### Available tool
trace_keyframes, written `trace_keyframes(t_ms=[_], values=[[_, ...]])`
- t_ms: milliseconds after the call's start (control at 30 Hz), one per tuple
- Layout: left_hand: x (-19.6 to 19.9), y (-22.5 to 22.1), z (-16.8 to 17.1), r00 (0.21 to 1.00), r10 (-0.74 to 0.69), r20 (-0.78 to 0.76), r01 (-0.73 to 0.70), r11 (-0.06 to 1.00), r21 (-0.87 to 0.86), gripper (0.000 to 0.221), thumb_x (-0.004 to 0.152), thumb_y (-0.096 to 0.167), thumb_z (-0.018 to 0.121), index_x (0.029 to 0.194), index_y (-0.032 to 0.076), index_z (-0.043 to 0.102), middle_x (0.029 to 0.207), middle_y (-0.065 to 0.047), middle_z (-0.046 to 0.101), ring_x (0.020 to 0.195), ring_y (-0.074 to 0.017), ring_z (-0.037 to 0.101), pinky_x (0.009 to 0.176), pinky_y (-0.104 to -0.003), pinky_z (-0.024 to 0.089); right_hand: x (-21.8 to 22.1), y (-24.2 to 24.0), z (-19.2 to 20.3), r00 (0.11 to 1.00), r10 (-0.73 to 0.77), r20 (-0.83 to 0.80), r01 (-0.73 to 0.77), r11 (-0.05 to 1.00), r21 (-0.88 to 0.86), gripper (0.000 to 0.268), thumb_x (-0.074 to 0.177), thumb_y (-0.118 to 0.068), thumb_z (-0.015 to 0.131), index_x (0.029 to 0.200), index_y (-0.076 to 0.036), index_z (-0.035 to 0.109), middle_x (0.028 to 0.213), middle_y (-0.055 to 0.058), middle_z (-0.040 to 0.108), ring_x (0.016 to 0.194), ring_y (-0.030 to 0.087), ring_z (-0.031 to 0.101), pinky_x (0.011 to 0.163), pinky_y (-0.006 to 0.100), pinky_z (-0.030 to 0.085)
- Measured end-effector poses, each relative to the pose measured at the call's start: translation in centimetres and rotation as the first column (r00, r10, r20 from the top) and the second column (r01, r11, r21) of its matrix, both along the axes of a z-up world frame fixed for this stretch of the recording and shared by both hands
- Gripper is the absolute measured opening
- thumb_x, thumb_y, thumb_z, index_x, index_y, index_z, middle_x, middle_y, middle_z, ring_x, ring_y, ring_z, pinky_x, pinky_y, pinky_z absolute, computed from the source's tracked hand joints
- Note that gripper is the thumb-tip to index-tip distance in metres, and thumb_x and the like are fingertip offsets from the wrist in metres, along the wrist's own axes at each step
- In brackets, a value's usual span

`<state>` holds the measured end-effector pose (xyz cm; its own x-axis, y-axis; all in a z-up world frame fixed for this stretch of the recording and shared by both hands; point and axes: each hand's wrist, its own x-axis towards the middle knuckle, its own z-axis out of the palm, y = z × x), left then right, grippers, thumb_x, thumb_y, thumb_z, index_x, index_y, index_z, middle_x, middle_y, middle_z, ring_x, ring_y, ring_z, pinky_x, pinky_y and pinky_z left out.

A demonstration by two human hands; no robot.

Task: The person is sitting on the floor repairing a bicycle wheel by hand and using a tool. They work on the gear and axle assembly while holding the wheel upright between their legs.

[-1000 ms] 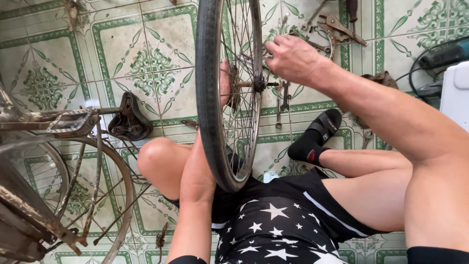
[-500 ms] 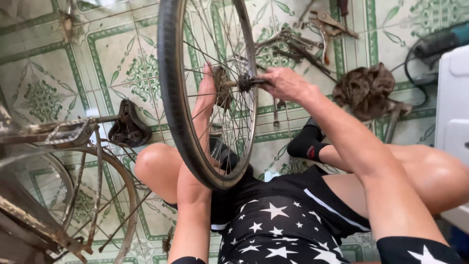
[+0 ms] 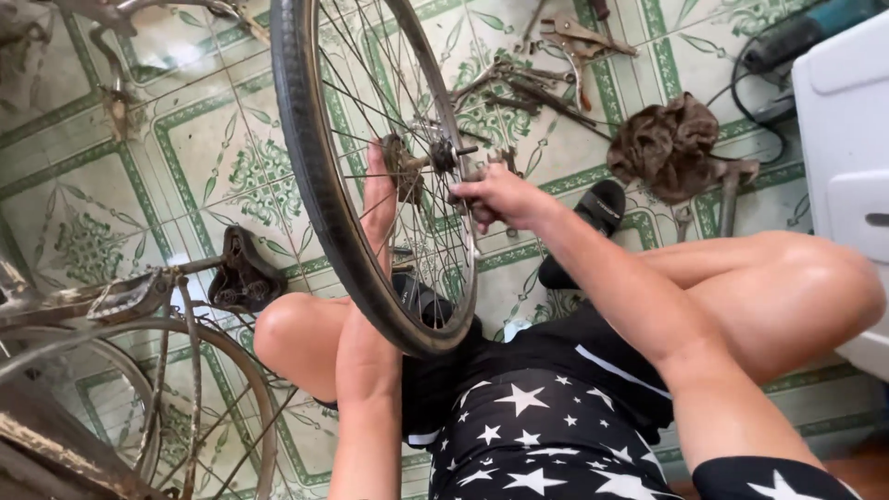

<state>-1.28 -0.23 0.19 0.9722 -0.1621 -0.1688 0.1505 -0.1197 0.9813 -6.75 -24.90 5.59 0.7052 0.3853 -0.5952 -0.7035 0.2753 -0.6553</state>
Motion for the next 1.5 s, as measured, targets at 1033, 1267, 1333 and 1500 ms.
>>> trace_keyframes(t_ms=[1033, 1267, 1333, 1500], values=[[2.0, 0.2, 4.9, 0.890, 0.034, -0.456, -0.040, 0.999, -0.004, 0.104, 0.090, 0.082, 0.023, 0.153, 0.001, 0.043, 0.131, -0.017, 0.066, 0.101, -0.0249, 0.069, 0.088, -0.041, 0.054, 3.3, -3.4, -2.3, 0.399, 0.725, 0.562, 0.482, 0.355, -0.801, 0.034, 0.093, -0.002, 0.061, 0.125, -0.009, 0.071, 0.107, 0.015, 0.062, 0.100, 0.031, 0.063, 0.086, 0.040, 0.057], [2.3, 0.0, 6.6, 0.861, -0.004, -0.509, 0.017, 1.000, 0.021, 0.104, 0.090, 0.082, 0.023, 0.152, 0.001, 0.045, 0.119, -0.024, 0.073, 0.088, -0.0262, 0.066, 0.079, -0.039, 0.053, 5.4, -4.2, -0.5, 0.206, 0.886, 0.416, 0.498, 0.271, -0.824, 0.043, 0.088, -0.002, 0.060, 0.131, -0.008, 0.066, 0.115, 0.017, 0.061, 0.104, 0.030, 0.060, 0.088, 0.039, 0.057], [2.3, -0.2, 6.5, 0.874, -0.001, -0.486, 0.000, 1.000, -0.003, 0.104, 0.090, 0.081, 0.025, 0.152, 0.000, 0.044, 0.126, -0.021, 0.070, 0.094, -0.0254, 0.068, 0.082, -0.039, 0.054, 5.9, -4.2, 0.0, 0.158, 0.914, 0.375, 0.497, 0.254, -0.830, 0.044, 0.088, -0.003, 0.060, 0.131, -0.009, 0.065, 0.114, 0.017, 0.061, 0.103, 0.029, 0.060, 0.089, 0.038, 0.057], [2.6, -0.2, 6.2, 0.870, 0.028, -0.491, -0.009, 0.999, 0.041, 0.104, 0.090, 0.081, 0.025, 0.153, 0.000, 0.042, 0.134, -0.020, 0.065, 0.099, -0.0248, 0.067, 0.084, -0.038, 0.055, 6.8, -3.7, 0.4, 0.101, 0.963, 0.249, 0.451, 0.179, -0.874, 0.025, 0.097, -0.009, 0.057, 0.121, -0.007, 0.064, 0.109, 0.016, 0.061, 0.101, 0.028, 0.061, 0.086, 0.038, 0.057]])
